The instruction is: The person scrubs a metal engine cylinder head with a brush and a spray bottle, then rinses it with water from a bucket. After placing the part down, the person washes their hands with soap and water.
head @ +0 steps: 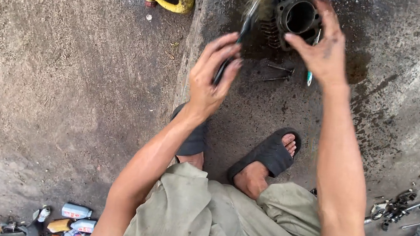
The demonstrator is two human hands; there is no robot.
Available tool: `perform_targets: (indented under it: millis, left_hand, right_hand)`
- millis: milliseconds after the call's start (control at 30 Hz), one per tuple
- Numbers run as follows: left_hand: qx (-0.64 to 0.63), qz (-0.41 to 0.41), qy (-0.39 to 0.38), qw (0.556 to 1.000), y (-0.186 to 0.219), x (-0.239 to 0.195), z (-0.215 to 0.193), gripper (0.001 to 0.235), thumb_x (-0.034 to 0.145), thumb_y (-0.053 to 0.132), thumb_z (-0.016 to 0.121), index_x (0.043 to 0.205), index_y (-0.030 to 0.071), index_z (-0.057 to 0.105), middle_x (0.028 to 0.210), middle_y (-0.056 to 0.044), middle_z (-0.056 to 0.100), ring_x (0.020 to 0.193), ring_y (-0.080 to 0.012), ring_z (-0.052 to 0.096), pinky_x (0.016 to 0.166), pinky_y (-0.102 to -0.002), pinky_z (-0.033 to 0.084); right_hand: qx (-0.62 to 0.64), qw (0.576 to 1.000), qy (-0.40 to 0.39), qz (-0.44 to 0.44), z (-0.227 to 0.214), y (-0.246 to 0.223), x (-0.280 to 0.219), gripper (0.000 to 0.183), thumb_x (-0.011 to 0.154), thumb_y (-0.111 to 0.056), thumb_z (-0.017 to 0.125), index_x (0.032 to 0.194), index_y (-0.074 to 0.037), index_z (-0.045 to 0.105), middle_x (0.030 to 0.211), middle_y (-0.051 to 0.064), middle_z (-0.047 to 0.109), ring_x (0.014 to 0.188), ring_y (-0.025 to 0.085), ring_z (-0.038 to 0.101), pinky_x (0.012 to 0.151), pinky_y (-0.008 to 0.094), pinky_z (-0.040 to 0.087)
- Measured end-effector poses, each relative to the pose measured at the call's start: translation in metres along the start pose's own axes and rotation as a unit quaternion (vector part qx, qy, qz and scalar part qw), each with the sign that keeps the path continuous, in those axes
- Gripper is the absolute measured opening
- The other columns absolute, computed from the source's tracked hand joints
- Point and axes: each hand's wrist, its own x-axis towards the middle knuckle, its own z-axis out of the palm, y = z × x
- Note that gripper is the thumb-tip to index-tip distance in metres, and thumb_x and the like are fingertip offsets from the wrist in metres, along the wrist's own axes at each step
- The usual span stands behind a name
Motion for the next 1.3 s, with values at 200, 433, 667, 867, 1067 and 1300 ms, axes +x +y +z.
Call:
perform_targets:
  millis: [200,433,667,867,1067,1300]
  left_hand:
    - [0.162,0.074,-0.119,0.977,-0.006,0.034,0.020,0.024,0.107,0.016,0.064,0.126,0.000,0.066,0.130,-0.015,0.067,0.114,-0.0267,0.075,0.096,-0.041,0.068]
    - [0.188,0.244,-0.233,0.922,0.036,0.031,0.071,0.021,0.103,0.007,0.071,0.120,-0.002,0.062,0.121,-0.020,0.069,0.104,-0.0296,0.077,0.086,-0.038,0.068]
    - [0.190,0.200,-0.340,0.899,0.040,0.045,0.057,0.013,0.104,0.005,0.062,0.112,-0.004,0.058,0.116,-0.020,0.067,0.081,-0.0324,0.075,0.067,-0.043,0.067]
    - [0.187,0.109,-0.241,0.946,0.053,0.033,-0.035,0.013,0.104,-0.001,0.061,0.115,-0.007,0.066,0.118,-0.025,0.072,0.099,-0.0304,0.077,0.081,-0.036,0.069]
    - [0.220,-0.001,-0.301,0.928,-0.024,-0.007,-0.019,0.057,0.101,0.020,0.075,0.151,0.014,0.049,0.166,-0.014,0.032,0.102,-0.0375,0.078,0.085,-0.054,0.067]
    - [0.312,-0.050,-0.372,0.873,-0.020,-0.031,-0.030,0.070,0.095,0.030,0.075,0.153,0.012,0.042,0.164,-0.021,0.029,0.145,-0.0432,0.035,0.108,-0.058,0.044]
  right_hand:
    - [0.146,0.982,-0.095,-0.077,-0.046,0.006,-0.004,0.054,0.103,0.007,0.060,0.152,0.008,0.038,0.156,0.028,0.044,0.148,0.040,0.039,0.126,0.046,0.028]
    - [0.107,0.993,-0.025,-0.044,-0.045,0.046,-0.017,0.036,0.111,-0.003,0.051,0.144,0.008,0.045,0.140,0.033,0.058,0.132,0.046,0.055,0.107,0.050,0.046]
    - [0.005,0.999,-0.035,0.020,-0.062,0.034,-0.025,0.030,0.113,-0.004,0.050,0.142,0.004,0.056,0.095,0.014,0.059,0.075,0.024,0.049,0.065,0.047,0.044]
    - [0.132,0.991,-0.017,-0.028,-0.027,-0.018,-0.018,0.081,0.100,-0.035,0.081,0.156,-0.003,0.031,0.159,0.025,0.041,0.148,0.040,0.038,0.125,0.047,0.027]
    - [-0.043,0.991,0.128,0.008,0.058,-0.009,-0.004,0.128,0.079,-0.039,0.114,0.162,-0.017,0.019,0.164,0.025,0.026,0.155,0.043,0.022,0.127,0.058,0.028]
    - [-0.050,0.985,0.163,-0.004,0.047,-0.010,0.012,0.114,0.069,-0.036,0.103,0.154,-0.014,0.030,0.153,0.024,0.042,0.144,0.045,0.036,0.116,0.060,0.036]
